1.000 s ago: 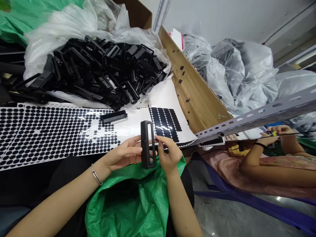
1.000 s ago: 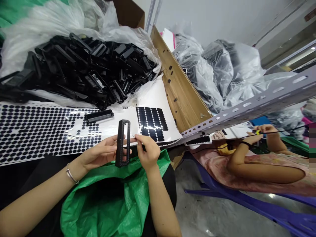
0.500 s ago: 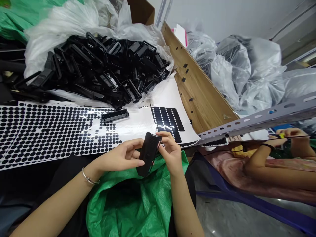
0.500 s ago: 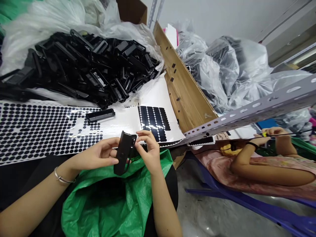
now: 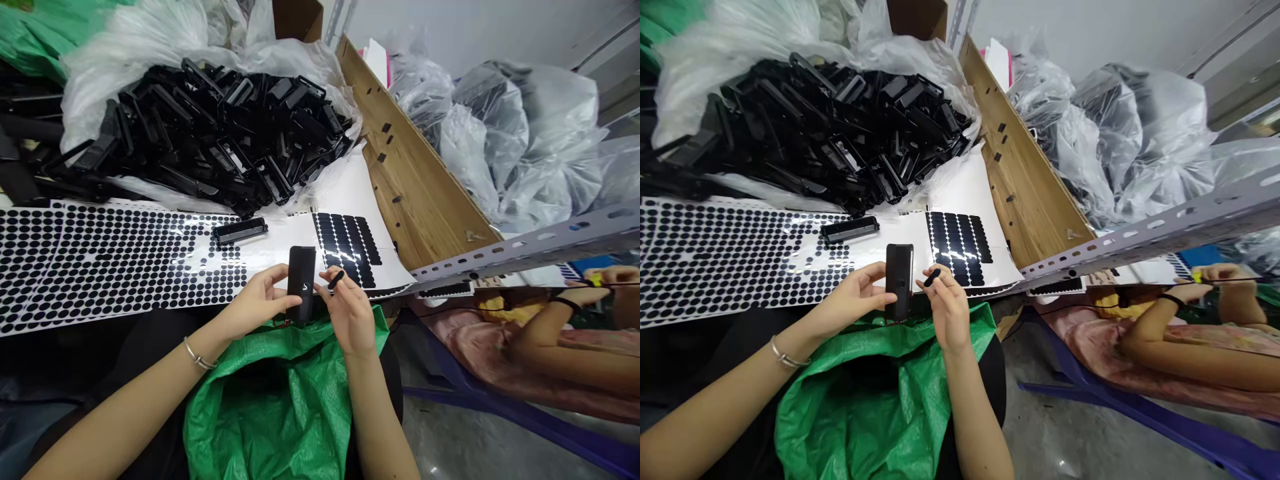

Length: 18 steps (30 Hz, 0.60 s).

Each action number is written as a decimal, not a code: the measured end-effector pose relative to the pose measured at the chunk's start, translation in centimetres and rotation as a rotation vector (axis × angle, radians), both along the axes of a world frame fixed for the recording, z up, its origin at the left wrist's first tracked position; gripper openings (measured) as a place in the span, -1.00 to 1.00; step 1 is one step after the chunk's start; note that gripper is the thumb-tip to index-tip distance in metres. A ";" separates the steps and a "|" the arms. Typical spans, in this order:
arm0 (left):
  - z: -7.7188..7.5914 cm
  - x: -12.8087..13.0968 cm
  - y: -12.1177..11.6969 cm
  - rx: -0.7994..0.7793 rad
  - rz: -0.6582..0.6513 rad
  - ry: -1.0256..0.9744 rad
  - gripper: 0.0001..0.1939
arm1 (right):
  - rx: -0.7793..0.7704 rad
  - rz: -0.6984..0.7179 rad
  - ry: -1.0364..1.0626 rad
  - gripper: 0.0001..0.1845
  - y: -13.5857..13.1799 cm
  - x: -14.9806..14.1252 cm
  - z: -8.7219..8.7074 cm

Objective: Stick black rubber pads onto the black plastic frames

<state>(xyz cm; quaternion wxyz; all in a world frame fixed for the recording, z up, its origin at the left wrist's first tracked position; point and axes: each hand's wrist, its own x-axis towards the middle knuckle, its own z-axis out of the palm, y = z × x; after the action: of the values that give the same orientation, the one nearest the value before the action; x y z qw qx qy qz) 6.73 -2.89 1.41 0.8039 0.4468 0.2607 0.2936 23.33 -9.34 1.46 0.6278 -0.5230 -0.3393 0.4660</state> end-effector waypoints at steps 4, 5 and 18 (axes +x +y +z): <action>-0.4 0.0 0.4 0.028 0.047 0.051 -0.62 | -0.085 0.173 0.022 -0.85 -0.6 -0.4 1.0; -0.4 -0.1 0.4 0.025 0.026 0.048 -0.61 | -0.112 0.201 -0.006 -0.84 -0.8 -0.6 1.1; -0.3 -0.2 0.7 0.041 0.015 0.062 -0.52 | -0.111 0.179 -0.144 -0.91 -0.9 -1.3 0.5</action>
<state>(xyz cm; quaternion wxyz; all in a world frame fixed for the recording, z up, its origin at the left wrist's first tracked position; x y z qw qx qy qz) 6.52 -2.24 1.11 0.7839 0.4701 0.2826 0.2909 22.05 -10.22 2.00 0.5280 -0.5565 -0.4025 0.4995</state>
